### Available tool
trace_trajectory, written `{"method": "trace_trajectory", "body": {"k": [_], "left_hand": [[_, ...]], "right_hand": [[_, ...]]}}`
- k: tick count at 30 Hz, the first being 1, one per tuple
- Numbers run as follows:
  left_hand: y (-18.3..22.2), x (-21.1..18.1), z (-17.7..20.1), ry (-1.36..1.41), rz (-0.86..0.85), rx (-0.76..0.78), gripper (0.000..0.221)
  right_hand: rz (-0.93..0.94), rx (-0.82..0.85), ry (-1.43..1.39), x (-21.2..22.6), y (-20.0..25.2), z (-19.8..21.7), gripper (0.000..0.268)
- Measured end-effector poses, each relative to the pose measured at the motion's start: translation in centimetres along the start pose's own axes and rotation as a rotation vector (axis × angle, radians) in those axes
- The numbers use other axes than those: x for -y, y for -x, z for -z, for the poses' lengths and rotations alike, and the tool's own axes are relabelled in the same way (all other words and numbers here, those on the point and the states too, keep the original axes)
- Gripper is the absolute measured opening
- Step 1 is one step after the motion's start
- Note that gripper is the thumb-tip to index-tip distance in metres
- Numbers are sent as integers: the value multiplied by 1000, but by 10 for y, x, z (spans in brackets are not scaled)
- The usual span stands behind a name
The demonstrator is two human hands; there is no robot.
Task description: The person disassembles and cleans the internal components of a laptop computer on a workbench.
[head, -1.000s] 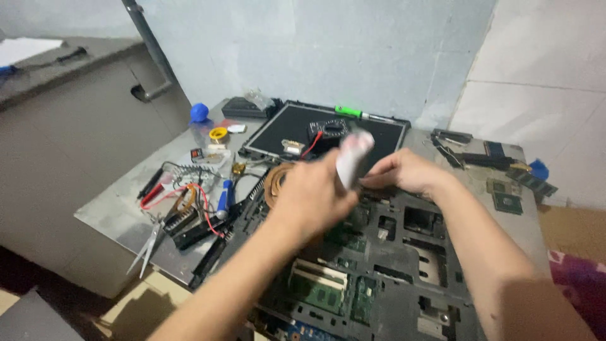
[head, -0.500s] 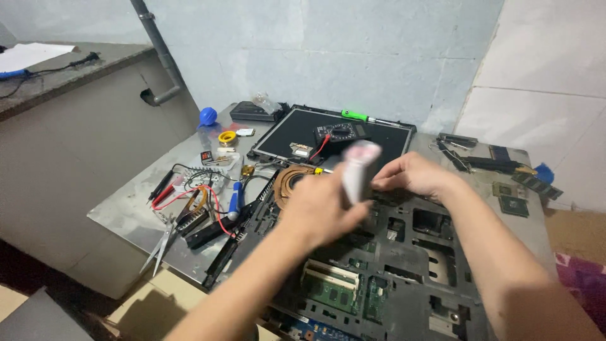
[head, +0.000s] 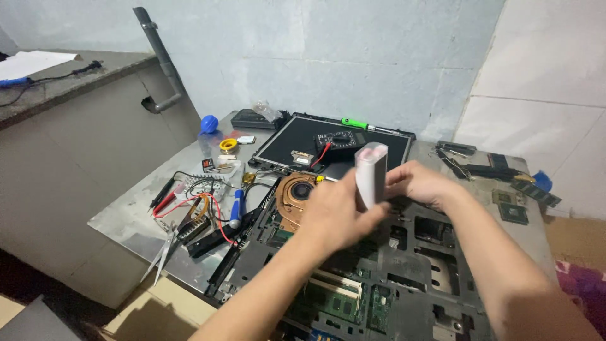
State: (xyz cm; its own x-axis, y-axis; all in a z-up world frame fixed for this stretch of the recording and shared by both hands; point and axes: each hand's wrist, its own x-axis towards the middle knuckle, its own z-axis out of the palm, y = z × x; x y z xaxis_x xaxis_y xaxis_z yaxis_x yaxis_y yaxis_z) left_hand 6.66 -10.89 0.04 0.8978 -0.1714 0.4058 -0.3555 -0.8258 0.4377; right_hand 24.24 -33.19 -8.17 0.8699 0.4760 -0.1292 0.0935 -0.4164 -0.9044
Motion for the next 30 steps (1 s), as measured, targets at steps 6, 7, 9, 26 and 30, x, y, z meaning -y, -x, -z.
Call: {"method": "trace_trajectory", "body": {"k": [6, 7, 9, 26, 30], "left_hand": [[-7, 10, 17, 26, 9, 40, 62], [-8, 12, 21, -40, 43, 66, 62], [3, 7, 9, -50, 24, 31, 61], [47, -24, 28, 53, -54, 137, 67], [35, 11, 33, -79, 5, 110, 59]], "right_hand": [[7, -3, 97, 23, 15, -8, 21], [-3, -9, 113, 27, 18, -10, 19], [7, 7, 121, 4, 5, -2, 19], [6, -30, 173, 10, 8, -1, 22], [23, 10, 87, 12, 11, -1, 23]]}}
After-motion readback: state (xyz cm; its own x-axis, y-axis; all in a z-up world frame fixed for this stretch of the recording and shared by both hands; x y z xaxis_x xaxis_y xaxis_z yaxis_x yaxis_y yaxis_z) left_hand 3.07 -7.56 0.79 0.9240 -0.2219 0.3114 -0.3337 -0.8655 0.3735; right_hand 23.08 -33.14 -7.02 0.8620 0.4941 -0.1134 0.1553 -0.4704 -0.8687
